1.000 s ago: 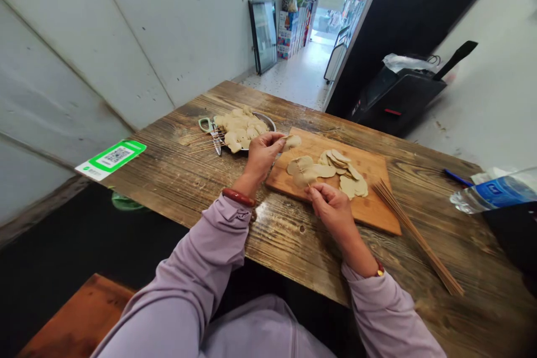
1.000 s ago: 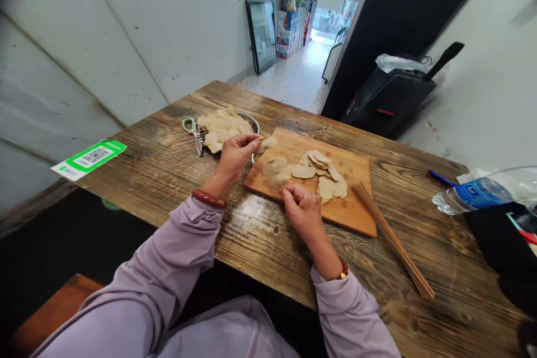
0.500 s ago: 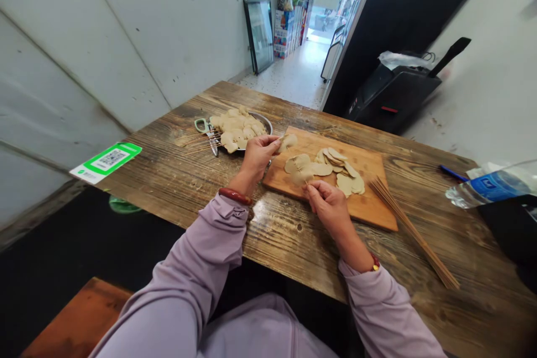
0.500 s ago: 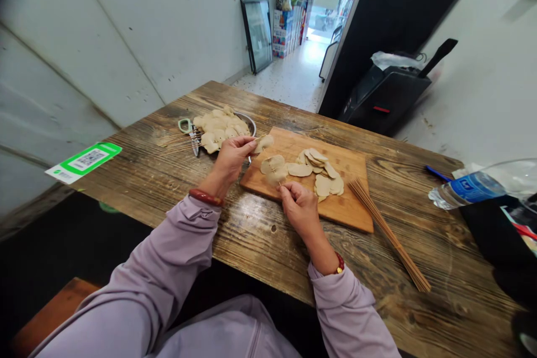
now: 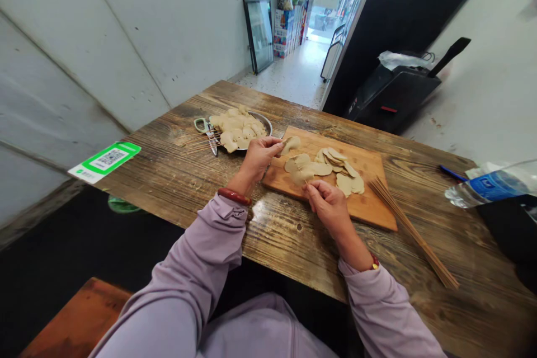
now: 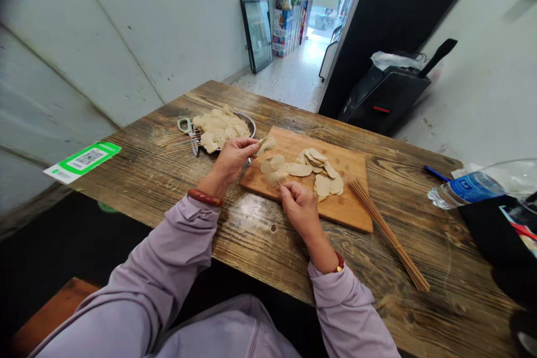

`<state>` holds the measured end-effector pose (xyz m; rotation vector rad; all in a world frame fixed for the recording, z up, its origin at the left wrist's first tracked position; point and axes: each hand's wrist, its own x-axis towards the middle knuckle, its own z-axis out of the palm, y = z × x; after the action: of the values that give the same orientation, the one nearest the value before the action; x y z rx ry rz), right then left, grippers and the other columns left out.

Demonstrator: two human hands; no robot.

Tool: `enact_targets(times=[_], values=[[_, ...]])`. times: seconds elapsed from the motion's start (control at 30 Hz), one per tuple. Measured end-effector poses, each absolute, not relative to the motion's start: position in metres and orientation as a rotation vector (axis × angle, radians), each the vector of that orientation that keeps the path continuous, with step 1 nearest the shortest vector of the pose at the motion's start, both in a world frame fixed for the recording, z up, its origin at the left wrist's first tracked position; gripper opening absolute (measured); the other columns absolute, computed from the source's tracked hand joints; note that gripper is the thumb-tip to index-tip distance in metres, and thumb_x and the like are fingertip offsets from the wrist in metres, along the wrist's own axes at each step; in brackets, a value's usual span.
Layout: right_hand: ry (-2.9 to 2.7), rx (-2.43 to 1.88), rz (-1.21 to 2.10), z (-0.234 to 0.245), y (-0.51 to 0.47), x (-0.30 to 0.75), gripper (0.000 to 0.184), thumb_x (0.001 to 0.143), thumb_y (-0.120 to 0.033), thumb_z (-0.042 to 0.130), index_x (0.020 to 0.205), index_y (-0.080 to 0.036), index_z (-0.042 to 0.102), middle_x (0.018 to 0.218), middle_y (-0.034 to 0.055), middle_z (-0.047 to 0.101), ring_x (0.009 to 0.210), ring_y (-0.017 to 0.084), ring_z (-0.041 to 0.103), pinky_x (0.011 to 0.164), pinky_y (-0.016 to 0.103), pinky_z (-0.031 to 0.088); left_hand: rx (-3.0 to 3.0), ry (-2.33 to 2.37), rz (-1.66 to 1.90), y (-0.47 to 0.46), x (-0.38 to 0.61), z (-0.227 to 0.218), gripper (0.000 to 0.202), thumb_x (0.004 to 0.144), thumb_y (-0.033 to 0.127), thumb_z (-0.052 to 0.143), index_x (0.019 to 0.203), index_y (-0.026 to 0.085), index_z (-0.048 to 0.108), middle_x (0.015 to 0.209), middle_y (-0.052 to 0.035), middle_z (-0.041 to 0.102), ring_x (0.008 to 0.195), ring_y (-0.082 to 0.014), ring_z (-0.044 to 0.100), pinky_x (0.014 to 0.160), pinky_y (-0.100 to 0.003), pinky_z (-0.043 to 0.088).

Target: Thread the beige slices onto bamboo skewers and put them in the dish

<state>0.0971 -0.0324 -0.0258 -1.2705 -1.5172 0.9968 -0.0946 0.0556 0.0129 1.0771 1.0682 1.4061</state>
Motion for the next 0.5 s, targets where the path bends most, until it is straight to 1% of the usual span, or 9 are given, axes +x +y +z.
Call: enact_targets(times=[0.1, 0.2, 0.27, 0.33, 0.4, 0.5], values=[[-1.499, -1.236, 1.018, -0.025, -0.033, 0.096, 0.036, 0.093, -0.051, 0.057, 0.087, -0.018, 0.071, 0.046, -0.0061, 0.049, 0.042, 0.011, 0.042, 0.047, 0.025, 0.032, 0.977, 1.018, 1.411, 0.055, -0.092, 0.014, 0.018, 0.064, 0.026, 0.086, 0.073, 0.016, 0.074, 0.07, 0.0001, 0.067, 0.064, -0.0101, 0.055, 0.062, -0.022, 0.045], [-1.466, -1.191, 1.077, -0.024, -0.033, 0.094, 0.037, 0.093, -0.053, 0.057, 0.09, -0.017, 0.07, 0.045, -0.0071, 0.047, 0.041, 0.01, 0.04, 0.046, 0.025, 0.031, 0.785, 0.945, 1.395, 0.057, -0.091, 0.014, 0.02, 0.07, 0.032, 0.085, 0.081, 0.019, 0.074, 0.081, -0.0018, 0.072, 0.072, -0.0129, 0.062, 0.065, -0.024, 0.05], [-1.442, -1.169, 1.096, -0.024, -0.033, 0.093, 0.038, 0.093, -0.053, 0.057, 0.091, -0.017, 0.069, 0.045, -0.0078, 0.046, 0.04, 0.01, 0.039, 0.046, 0.024, 0.03, 0.719, 0.896, 1.351, 0.057, -0.09, 0.013, 0.023, 0.074, 0.039, 0.084, 0.08, 0.02, 0.072, 0.081, -0.003, 0.073, 0.072, -0.0148, 0.065, 0.067, -0.026, 0.052], [-1.431, -1.162, 1.101, -0.025, -0.033, 0.093, 0.038, 0.093, -0.053, 0.057, 0.091, -0.017, 0.069, 0.045, -0.008, 0.046, 0.04, 0.009, 0.038, 0.046, 0.024, 0.029, 0.714, 0.831, 1.3, 0.056, -0.088, 0.011, 0.027, 0.074, 0.043, 0.085, 0.079, 0.02, 0.072, 0.079, -0.0041, 0.073, 0.073, -0.0169, 0.067, 0.069, -0.029, 0.054], [-1.434, -1.172, 1.11, -0.025, -0.033, 0.092, 0.038, 0.092, -0.053, 0.058, 0.091, -0.017, 0.069, 0.045, -0.0081, 0.046, 0.04, 0.009, 0.037, 0.046, 0.024, 0.029, 0.734, 0.766, 1.259, 0.055, -0.085, 0.01, 0.029, 0.072, 0.043, 0.088, 0.08, 0.02, 0.073, 0.08, -0.0044, 0.074, 0.075, -0.0182, 0.069, 0.072, -0.03, 0.055], [-1.443, -1.185, 1.123, -0.025, -0.033, 0.092, 0.039, 0.092, -0.054, 0.059, 0.09, -0.017, 0.07, 0.045, -0.0079, 0.046, 0.04, 0.009, 0.037, 0.045, 0.024, 0.028, 0.738, 0.728, 1.251, 0.053, -0.083, 0.008, 0.027, 0.068, 0.035, 0.091, 0.082, 0.02, 0.073, 0.078, -0.0029, 0.074, 0.073, -0.0161, 0.068, 0.073, -0.029, 0.055]])
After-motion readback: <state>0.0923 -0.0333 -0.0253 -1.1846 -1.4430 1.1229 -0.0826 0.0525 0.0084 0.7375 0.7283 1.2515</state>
